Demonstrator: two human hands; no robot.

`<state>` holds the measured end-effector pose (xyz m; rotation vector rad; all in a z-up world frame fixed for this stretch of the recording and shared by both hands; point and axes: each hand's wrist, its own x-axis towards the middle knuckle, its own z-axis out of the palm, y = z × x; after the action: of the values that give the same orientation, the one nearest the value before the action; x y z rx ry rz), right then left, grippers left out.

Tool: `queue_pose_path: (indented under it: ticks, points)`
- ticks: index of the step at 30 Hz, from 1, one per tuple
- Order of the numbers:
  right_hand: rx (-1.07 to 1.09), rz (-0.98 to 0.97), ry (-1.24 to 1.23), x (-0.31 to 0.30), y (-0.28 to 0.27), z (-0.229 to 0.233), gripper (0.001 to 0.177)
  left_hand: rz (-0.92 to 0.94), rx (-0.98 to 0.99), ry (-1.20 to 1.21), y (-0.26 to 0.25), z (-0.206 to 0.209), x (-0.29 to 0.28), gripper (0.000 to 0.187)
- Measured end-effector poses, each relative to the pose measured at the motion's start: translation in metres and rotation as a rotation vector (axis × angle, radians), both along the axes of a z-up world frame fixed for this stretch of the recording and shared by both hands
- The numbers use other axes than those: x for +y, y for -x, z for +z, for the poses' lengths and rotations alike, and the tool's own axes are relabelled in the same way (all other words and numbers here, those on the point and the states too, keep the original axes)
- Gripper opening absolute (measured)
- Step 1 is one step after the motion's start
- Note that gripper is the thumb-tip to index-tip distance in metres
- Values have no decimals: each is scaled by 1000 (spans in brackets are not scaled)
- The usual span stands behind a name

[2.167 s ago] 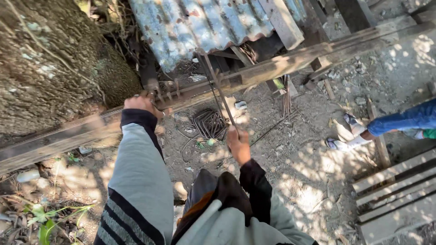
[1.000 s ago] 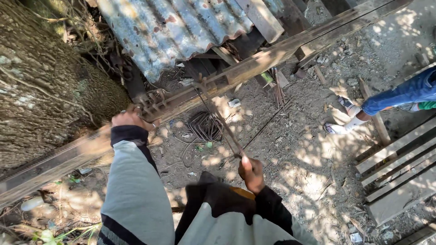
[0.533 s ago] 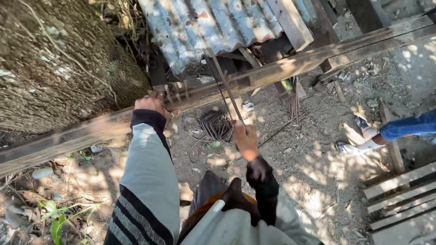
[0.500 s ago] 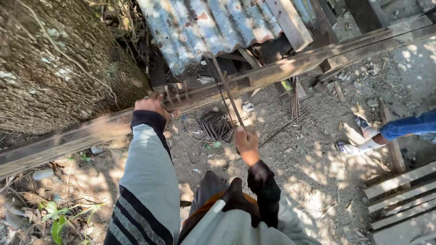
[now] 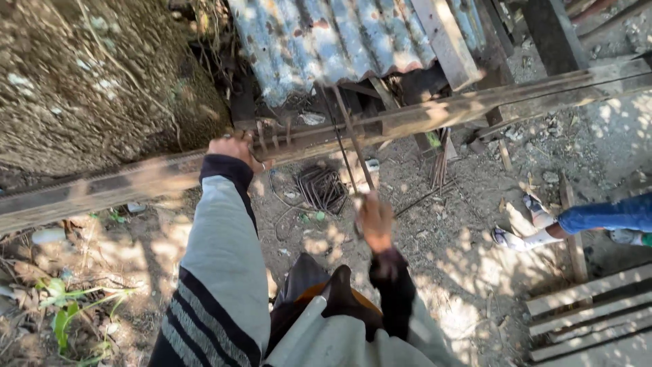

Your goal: The person uses a hacksaw to cut a metal rod that is clamped to a wooden beam. The person holds the rod with one hand and saws with the other, performing a repetitive back-and-forth motion.

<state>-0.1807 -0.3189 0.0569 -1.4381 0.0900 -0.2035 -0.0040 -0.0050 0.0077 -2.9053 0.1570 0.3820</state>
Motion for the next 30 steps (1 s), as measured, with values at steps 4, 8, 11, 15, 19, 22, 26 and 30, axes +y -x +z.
queue_pose_path:
  ticks: [4, 8, 11, 15, 19, 22, 26, 30]
  points:
    - [35, 33, 74, 0, -59, -35, 62, -31, -57, 113, -5, -13, 9, 89]
    - [129, -2, 121, 3, -27, -15, 59, -38, -139, 129, -5, -23, 11, 89]
    - [106, -14, 140, -20, 32, -57, 60, -36, -189, 114, 3, -13, 6, 85]
    - [88, -84, 346, -33, 110, -60, 55, -20, -173, 84, 0, 9, -1, 88]
    - [70, -9, -169, -35, 106, -73, 55, -27, 39, 15, 3, 7, -2, 91]
    - [29, -13, 1, 1, 24, 5, 60, 16, -6, 49, -7, -2, 2, 94]
    - [48, -112, 176, 16, -71, -24, 67, 14, 43, 46, -4, 2, 4, 90]
    - [76, -14, 63, -6, -41, -27, 64, 0, 49, 70, -6, 2, 2, 98]
